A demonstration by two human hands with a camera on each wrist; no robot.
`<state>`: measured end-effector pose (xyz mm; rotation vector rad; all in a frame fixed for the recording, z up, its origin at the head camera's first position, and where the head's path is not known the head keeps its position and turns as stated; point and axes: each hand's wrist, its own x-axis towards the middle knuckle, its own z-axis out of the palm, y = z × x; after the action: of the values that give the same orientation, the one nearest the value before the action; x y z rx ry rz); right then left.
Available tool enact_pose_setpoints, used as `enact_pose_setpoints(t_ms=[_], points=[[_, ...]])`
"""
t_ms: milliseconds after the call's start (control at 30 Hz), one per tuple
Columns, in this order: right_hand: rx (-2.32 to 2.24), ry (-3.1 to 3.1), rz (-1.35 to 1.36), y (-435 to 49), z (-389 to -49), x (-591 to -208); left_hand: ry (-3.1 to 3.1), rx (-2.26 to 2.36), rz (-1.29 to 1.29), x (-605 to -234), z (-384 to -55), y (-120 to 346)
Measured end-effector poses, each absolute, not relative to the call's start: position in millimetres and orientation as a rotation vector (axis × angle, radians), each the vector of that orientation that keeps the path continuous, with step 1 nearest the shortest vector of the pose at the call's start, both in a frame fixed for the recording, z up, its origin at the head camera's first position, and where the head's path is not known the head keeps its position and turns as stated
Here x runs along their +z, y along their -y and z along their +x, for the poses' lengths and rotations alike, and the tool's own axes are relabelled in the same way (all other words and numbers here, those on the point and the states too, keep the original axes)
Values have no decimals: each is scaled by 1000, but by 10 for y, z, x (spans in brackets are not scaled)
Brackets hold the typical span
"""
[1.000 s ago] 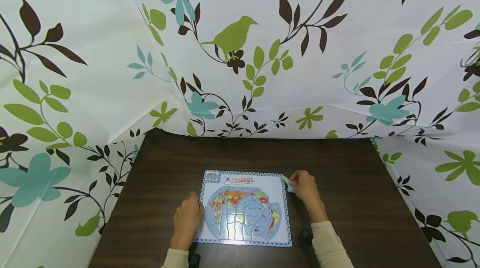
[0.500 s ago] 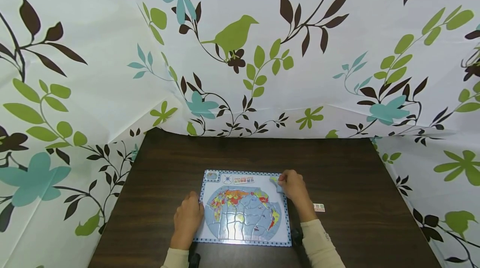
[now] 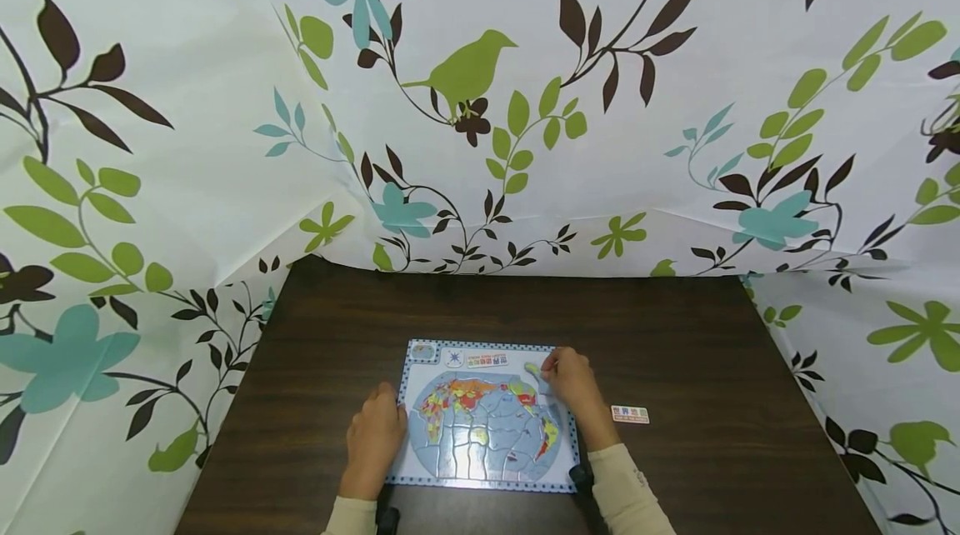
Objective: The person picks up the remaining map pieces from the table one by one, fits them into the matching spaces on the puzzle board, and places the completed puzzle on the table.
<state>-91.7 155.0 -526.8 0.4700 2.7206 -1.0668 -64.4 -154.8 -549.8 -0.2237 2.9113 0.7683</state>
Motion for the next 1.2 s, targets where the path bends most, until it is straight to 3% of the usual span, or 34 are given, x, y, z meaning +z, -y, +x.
enact_pose_setpoints(t_ms=[1200], points=[[-918,-2802,344,-1490,-865,-5335,-2900,762,-215,-5465,-633,1541]])
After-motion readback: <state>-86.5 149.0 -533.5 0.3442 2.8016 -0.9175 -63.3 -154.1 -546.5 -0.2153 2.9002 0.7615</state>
